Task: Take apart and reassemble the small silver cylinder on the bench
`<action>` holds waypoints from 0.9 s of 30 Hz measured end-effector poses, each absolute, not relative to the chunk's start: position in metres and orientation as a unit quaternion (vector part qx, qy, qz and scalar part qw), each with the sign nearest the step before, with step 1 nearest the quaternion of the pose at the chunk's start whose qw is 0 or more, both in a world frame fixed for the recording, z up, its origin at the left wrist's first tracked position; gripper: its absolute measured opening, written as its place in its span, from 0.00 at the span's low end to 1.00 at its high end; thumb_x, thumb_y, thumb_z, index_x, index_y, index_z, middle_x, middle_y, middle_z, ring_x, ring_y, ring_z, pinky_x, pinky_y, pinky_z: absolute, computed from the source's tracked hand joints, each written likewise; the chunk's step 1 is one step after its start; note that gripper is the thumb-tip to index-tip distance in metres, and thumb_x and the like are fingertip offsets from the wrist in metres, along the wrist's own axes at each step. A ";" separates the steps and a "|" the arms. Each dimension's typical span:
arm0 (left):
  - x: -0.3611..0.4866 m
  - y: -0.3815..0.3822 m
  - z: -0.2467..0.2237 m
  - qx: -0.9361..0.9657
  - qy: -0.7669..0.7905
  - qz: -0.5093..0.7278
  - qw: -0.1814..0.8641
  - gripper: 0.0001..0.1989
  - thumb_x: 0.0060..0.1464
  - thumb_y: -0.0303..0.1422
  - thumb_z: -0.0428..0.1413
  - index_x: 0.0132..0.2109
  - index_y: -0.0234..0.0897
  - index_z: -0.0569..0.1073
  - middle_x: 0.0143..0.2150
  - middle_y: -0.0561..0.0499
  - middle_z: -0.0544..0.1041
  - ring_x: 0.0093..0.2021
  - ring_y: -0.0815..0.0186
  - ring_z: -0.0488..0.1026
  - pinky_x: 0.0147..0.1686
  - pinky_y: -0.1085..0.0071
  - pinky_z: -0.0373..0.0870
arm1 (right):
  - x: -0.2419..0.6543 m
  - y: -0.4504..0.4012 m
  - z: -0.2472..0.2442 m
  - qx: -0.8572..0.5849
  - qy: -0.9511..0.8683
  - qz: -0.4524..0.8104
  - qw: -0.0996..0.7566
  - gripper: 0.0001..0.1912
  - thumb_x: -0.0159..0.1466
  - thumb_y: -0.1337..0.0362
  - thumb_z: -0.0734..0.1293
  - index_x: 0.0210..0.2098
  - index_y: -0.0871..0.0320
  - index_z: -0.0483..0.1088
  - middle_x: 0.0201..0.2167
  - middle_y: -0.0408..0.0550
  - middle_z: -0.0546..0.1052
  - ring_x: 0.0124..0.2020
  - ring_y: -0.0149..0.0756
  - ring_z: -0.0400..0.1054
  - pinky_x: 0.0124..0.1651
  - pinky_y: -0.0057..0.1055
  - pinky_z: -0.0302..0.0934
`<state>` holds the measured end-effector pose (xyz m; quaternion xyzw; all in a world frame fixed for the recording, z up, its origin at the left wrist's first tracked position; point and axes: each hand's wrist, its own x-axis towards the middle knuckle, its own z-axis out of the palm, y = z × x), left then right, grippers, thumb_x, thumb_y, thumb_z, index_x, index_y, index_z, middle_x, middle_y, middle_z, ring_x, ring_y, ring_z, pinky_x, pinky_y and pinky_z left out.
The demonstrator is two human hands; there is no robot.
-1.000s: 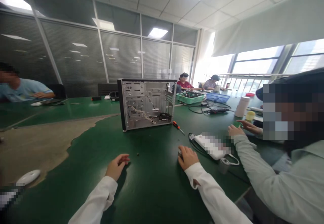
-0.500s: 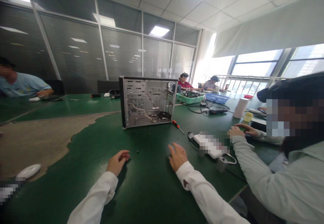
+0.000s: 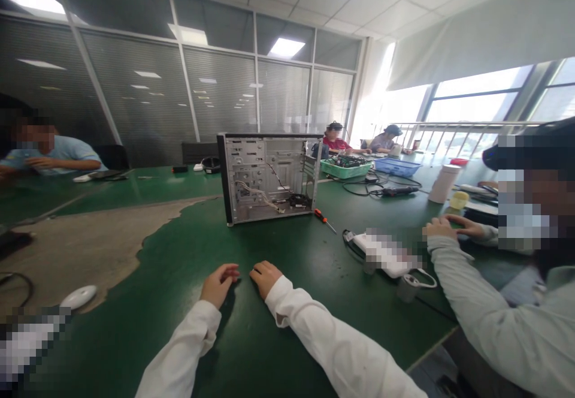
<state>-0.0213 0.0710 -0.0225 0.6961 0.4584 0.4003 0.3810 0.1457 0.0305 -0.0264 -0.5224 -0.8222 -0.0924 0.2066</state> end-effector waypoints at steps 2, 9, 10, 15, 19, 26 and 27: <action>-0.021 0.071 -0.021 0.695 0.458 0.401 0.383 0.14 0.41 0.24 0.45 0.37 0.35 0.69 0.29 0.51 0.75 0.28 0.69 0.72 0.34 0.71 0.69 | 0.149 0.023 -0.026 -0.509 -0.828 -0.110 0.209 0.15 0.60 0.71 0.52 0.36 0.56 0.68 0.35 0.48 0.70 0.38 0.32 0.59 0.40 0.28 0.57; -0.020 0.068 -0.016 0.688 0.470 0.394 0.389 0.14 0.40 0.24 0.45 0.36 0.34 0.69 0.29 0.52 0.75 0.28 0.69 0.72 0.34 0.72 0.69 | 0.209 -0.011 -0.005 -0.599 -0.761 -0.145 0.204 0.12 0.57 0.70 0.55 0.34 0.54 0.67 0.31 0.45 0.70 0.34 0.30 0.61 0.37 0.26 0.56; -0.020 0.067 -0.015 0.689 0.470 0.393 0.388 0.14 0.40 0.24 0.45 0.36 0.34 0.69 0.29 0.51 0.75 0.28 0.69 0.72 0.34 0.72 0.69 | 0.226 -0.017 0.000 -0.634 -0.727 -0.152 0.216 0.11 0.56 0.70 0.55 0.35 0.55 0.67 0.31 0.45 0.70 0.34 0.30 0.62 0.37 0.25 0.56; -0.020 0.066 -0.013 0.695 0.478 0.386 0.374 0.13 0.40 0.24 0.45 0.35 0.35 0.70 0.29 0.52 0.75 0.28 0.69 0.72 0.33 0.73 0.69 | 0.324 -0.048 0.012 -0.749 -0.576 -0.198 0.259 0.14 0.57 0.66 0.54 0.39 0.63 0.64 0.32 0.53 0.71 0.34 0.37 0.64 0.36 0.31 0.57; -0.020 0.065 -0.013 0.697 0.476 0.385 0.373 0.13 0.41 0.24 0.46 0.35 0.35 0.70 0.29 0.52 0.75 0.28 0.69 0.72 0.34 0.72 0.69 | 0.380 -0.067 0.000 -0.830 -0.438 -0.244 0.245 0.12 0.55 0.64 0.56 0.37 0.59 0.64 0.33 0.49 0.71 0.32 0.36 0.65 0.34 0.29 0.57; -0.021 0.064 -0.013 0.701 0.468 0.386 0.374 0.13 0.41 0.24 0.45 0.35 0.35 0.69 0.29 0.51 0.75 0.29 0.69 0.72 0.34 0.72 0.68 | 0.398 -0.069 -0.013 -0.854 -0.405 -0.247 0.214 0.10 0.54 0.62 0.57 0.33 0.57 0.65 0.31 0.47 0.72 0.31 0.35 0.65 0.29 0.27 0.54; -0.021 0.064 -0.013 0.701 0.466 0.387 0.376 0.13 0.41 0.24 0.45 0.35 0.35 0.69 0.29 0.51 0.75 0.29 0.69 0.72 0.34 0.72 0.68 | 0.398 -0.069 -0.013 -0.853 -0.402 -0.255 0.215 0.09 0.54 0.63 0.57 0.32 0.57 0.65 0.31 0.47 0.72 0.31 0.35 0.64 0.29 0.27 0.54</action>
